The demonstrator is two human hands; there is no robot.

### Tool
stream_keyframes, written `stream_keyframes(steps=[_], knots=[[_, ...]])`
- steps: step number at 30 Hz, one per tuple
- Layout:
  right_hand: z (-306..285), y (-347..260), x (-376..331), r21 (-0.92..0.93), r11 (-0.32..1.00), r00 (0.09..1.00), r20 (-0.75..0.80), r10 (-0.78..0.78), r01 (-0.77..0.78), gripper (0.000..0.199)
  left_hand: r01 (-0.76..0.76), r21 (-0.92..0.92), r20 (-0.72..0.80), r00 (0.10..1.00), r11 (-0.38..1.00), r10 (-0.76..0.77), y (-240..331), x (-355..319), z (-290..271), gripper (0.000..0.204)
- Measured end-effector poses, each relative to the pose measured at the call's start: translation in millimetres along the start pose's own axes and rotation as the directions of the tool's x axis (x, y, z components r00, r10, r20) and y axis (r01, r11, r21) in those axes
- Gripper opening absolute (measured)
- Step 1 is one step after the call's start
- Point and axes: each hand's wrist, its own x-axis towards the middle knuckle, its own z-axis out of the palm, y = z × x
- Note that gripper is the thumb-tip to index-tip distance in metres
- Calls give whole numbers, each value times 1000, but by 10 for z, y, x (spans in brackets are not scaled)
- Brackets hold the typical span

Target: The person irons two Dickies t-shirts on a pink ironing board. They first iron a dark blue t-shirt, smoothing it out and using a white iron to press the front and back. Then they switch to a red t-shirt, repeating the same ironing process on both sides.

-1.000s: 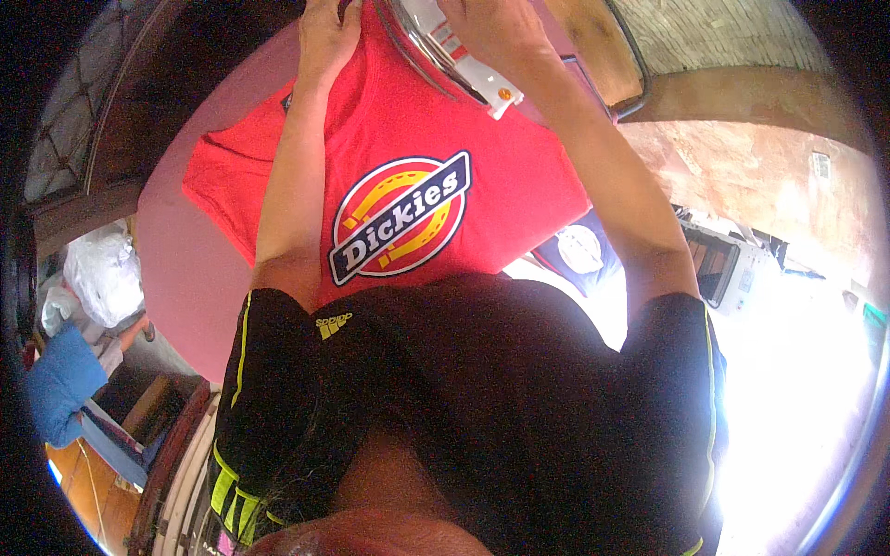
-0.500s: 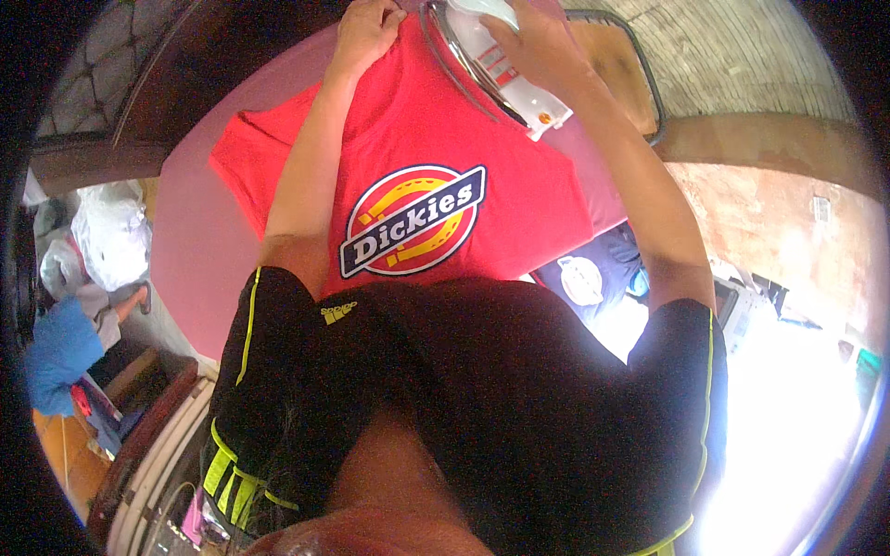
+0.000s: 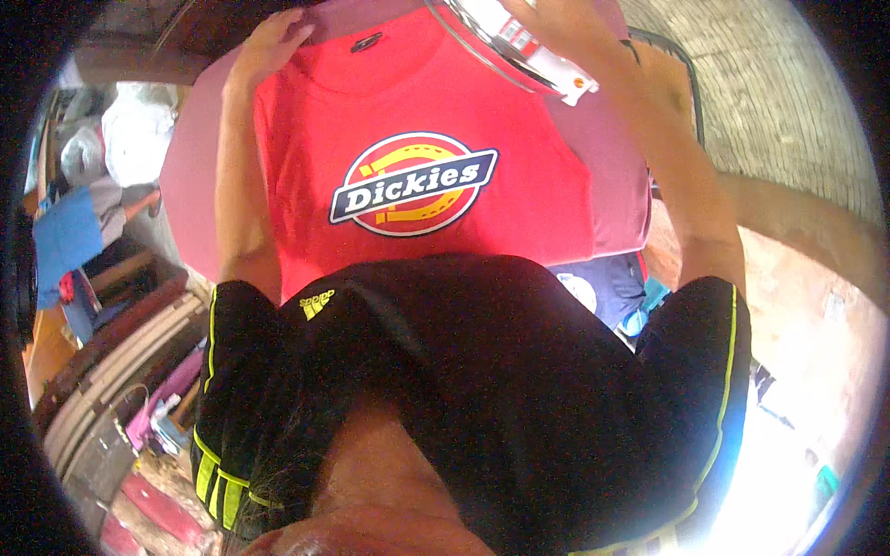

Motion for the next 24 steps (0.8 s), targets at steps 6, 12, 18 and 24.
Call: stream_keyframes(steps=[6, 12, 18, 24], knots=[[-174, 9, -248, 72, 988, 938, 311, -154, 138, 34, 84, -301, -98, 988, 950, -118, -278, -529, -101, 36], [87, -496, -128, 29, 958, 869, 415, -271, 285, 37, 64, -426, -244, 952, 903, -183, -277, -414, 118, 26], [240, -1277, 255, 3, 911, 802, 473, -364, 412, 38, 52, -445, -306, 930, 894, -206, -241, -451, 106, 28], [277, -1274, 272, 42, 916, 787, 498, -365, 399, 42, 49, -391, -345, 918, 919, -195, -288, -448, 168, 32]])
